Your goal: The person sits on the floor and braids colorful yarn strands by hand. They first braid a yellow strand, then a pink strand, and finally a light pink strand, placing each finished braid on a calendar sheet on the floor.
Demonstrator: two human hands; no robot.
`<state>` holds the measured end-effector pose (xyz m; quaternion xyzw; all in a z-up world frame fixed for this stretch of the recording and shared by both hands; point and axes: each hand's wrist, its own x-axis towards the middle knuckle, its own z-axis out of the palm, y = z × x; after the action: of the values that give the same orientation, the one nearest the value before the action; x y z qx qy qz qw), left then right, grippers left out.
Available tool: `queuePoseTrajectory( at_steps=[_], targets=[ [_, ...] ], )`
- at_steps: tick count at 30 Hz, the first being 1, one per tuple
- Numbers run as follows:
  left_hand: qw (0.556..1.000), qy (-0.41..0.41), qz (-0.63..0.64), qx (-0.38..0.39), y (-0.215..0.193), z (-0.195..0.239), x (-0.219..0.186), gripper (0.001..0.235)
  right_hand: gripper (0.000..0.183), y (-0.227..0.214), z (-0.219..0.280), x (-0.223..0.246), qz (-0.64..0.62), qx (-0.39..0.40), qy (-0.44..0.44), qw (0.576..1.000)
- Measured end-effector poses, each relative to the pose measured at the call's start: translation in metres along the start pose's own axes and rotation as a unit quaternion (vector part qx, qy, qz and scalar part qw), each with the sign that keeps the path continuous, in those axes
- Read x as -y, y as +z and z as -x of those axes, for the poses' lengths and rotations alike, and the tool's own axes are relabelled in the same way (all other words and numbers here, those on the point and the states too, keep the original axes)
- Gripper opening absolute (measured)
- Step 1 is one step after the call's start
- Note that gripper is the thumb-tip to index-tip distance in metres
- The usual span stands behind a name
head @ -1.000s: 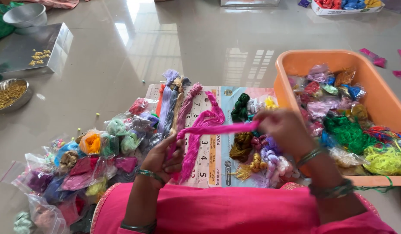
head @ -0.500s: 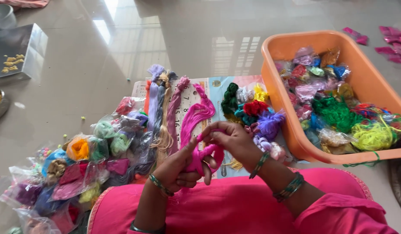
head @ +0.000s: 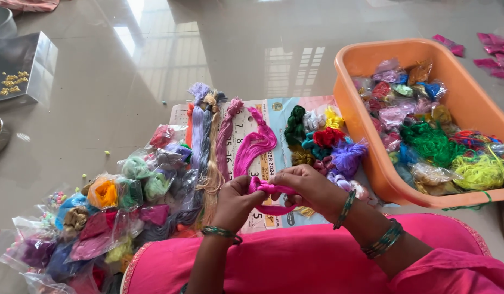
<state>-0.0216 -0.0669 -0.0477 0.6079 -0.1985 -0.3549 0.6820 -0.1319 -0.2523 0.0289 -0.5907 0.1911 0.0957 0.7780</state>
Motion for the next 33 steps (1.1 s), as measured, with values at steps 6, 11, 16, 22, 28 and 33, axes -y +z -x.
queuePoseTrajectory(
  at_steps=[6, 11, 16, 22, 28, 33],
  targets=[
    [0.978, 0.092, -0.129, -0.137, 0.023, 0.017, -0.053, 0.014, 0.021, 0.009, 0.009, 0.02, 0.137, 0.014, -0.006, 0.99],
    [0.994, 0.078, 0.001, -0.075, 0.017, 0.012, -0.033, 0.009, 0.02, -0.011, -0.005, 0.001, 0.056, -0.002, -0.035, 0.998],
    [0.939, -0.104, 0.328, 0.015, 0.014, 0.019, -0.045, 0.011, 0.022, 0.009, 0.006, 0.019, -0.029, -0.012, -0.052, 0.998],
    [0.903, -0.157, 0.399, -0.011, 0.013, 0.02, -0.046, 0.012, 0.031, 0.029, 0.017, 0.033, 0.046, 0.047, -0.146, 0.987],
    [0.912, -0.157, 0.376, -0.044, 0.017, 0.02, -0.044, 0.015, 0.025, 0.014, 0.004, 0.014, 0.292, -0.047, -0.294, 0.909],
    [0.942, -0.127, 0.301, -0.077, 0.022, 0.025, -0.059, 0.018, 0.02, 0.005, -0.005, 0.006, 0.159, -0.066, -0.253, 0.952]
  ],
)
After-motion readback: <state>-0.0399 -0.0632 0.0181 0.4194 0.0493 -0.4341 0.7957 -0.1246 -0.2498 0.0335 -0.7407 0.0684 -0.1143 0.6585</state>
